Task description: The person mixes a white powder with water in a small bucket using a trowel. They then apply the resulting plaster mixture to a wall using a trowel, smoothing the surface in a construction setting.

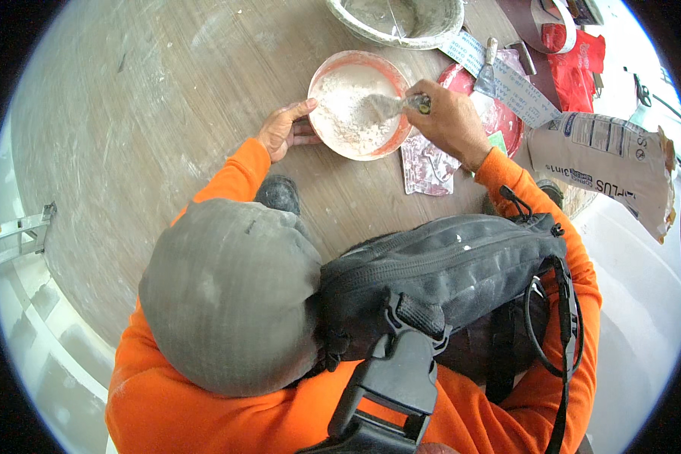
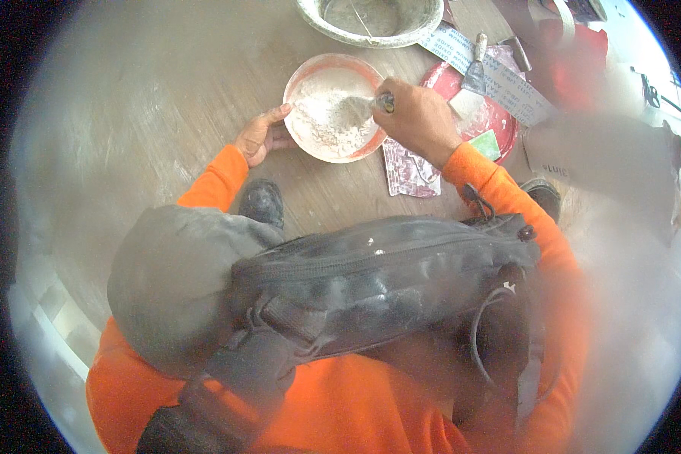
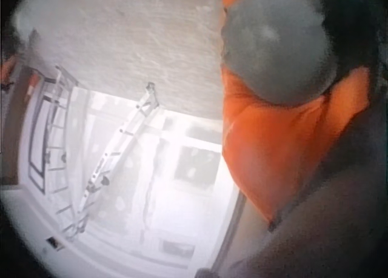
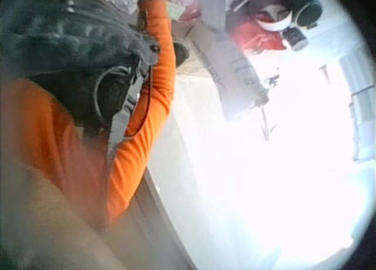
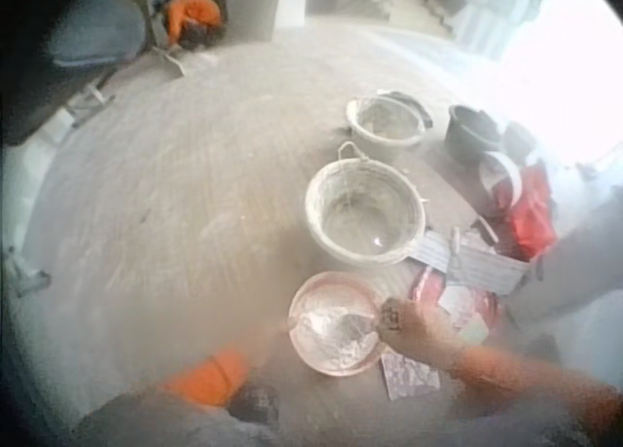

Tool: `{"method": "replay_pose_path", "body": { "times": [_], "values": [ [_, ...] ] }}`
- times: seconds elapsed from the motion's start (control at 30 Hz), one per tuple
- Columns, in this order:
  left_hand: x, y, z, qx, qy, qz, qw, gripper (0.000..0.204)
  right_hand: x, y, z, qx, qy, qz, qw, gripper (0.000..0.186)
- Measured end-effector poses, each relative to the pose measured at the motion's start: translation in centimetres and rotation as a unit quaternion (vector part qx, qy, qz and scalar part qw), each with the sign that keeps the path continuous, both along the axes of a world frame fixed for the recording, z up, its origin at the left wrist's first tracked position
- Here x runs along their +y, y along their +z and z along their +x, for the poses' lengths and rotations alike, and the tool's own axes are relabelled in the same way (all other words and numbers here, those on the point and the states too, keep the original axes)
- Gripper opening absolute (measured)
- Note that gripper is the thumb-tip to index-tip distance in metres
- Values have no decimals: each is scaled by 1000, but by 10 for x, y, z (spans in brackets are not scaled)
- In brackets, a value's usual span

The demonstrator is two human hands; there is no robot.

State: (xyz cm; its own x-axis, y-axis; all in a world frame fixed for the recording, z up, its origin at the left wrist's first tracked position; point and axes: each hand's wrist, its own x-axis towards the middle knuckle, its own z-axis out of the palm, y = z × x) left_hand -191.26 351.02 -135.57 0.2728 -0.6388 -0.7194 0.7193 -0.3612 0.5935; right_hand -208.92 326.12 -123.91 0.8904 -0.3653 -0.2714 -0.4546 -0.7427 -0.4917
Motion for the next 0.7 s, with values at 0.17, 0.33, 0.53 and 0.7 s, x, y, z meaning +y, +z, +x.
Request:
{"method": "replay_pose_path", "body": {
  "times": [0.17,0.33,0.53,0.7],
  "values": [
    [-4,-12,-16,43,11,-53,998,61,5,-6,6,-45,51,10,998,32],
    [-18,-9,-45,12,-4,-18,1000,55,-5,-22,-7,-65,31,-20,997,30],
    [-20,-6,-44,-97,-133,66,984,60,-23,-33,-15,-41,-3,-44,998,33],
    [-15,34,-38,-72,-101,136,983,66,11,-39,-41,-69,119,-61,989,31]
  ]
}}
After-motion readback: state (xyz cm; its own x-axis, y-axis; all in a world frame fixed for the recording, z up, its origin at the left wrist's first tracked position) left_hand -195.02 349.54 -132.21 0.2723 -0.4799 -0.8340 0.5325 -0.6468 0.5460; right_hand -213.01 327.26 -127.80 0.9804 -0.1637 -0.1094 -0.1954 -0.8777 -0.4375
